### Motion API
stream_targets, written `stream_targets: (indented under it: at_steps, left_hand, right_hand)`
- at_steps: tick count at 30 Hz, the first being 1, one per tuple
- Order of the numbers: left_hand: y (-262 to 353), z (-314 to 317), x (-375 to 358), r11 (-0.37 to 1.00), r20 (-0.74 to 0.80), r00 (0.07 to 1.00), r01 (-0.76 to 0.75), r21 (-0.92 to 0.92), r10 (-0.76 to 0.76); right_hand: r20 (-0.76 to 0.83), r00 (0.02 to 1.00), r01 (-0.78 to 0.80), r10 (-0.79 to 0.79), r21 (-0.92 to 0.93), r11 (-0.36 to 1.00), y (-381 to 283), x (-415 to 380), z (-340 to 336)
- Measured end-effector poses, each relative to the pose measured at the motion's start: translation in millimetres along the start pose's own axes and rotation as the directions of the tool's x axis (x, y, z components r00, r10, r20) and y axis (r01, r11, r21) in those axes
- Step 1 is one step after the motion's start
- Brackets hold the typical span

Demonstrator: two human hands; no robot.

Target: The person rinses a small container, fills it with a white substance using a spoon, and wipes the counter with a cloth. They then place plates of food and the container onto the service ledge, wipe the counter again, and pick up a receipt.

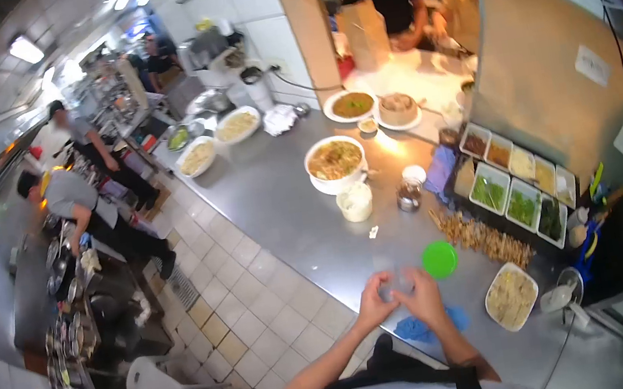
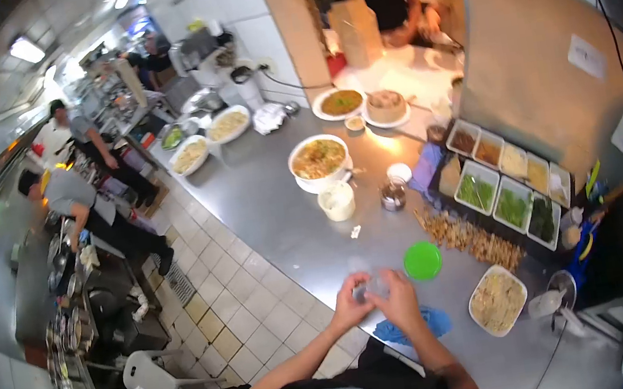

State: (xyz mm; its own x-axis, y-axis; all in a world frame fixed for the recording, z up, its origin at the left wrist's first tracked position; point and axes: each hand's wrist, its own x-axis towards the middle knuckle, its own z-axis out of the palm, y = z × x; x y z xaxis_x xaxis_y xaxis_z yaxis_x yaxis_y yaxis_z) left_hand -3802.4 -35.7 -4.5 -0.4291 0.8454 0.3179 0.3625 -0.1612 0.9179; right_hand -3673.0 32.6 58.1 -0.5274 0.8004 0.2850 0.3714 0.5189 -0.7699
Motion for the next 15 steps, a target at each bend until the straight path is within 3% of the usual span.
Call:
stream_targets:
  at_steps: [2, 4, 6, 7, 10, 13, 15]
  left_hand:
    - [-15, -3, 30, 0.996, 0.06, 0.997, -0.048, 0.071, 0.044]
    - [-26, -14, 58, 0.976, 0.12, 0.991, -0.087, 0.201, 0.064]
    - [-54, -31, 74, 0.986, 0.103, 0.986, 0.117, 0.122, -0.13]
    - [-59, -43, 83, 0.98, 0.071, 0.991, 0.099, 0.175, -0.113]
    - [-64, -85, 121, 0.939, 0.032, 0.994, 0.088, 0.332, -0.104]
    - [-94, -105, 162, 0.949, 0.026, 0.995, 0.08, 0.304, -0.092]
    - [-107, -109, 189, 0.965, 0.102, 0.991, 0.059, 0.257, -0.088]
  right_hand:
    - [-0.026, 0.998, -0.056, 0.052, -0.168, 0.984, 11, 19, 9]
    - [-0.12, 0.977, -0.195, 0.177, -0.17, 0.966, 17, 39, 23]
    - [-0.226, 0.954, -0.269, 0.199, -0.342, 0.9, 29, 54, 41]
    - [-0.271, 0.943, -0.297, 0.194, -0.423, 0.856, 38, 59, 48]
    - [-0.352, 0.882, -0.45, 0.312, -0.438, 0.778, 55, 68, 69]
    - [-0.43, 0.835, -0.523, 0.343, -0.428, 0.737, 53, 72, 79]
    - [-0.466, 0.792, -0.588, 0.395, -0.405, 0.7, 45, 74, 81]
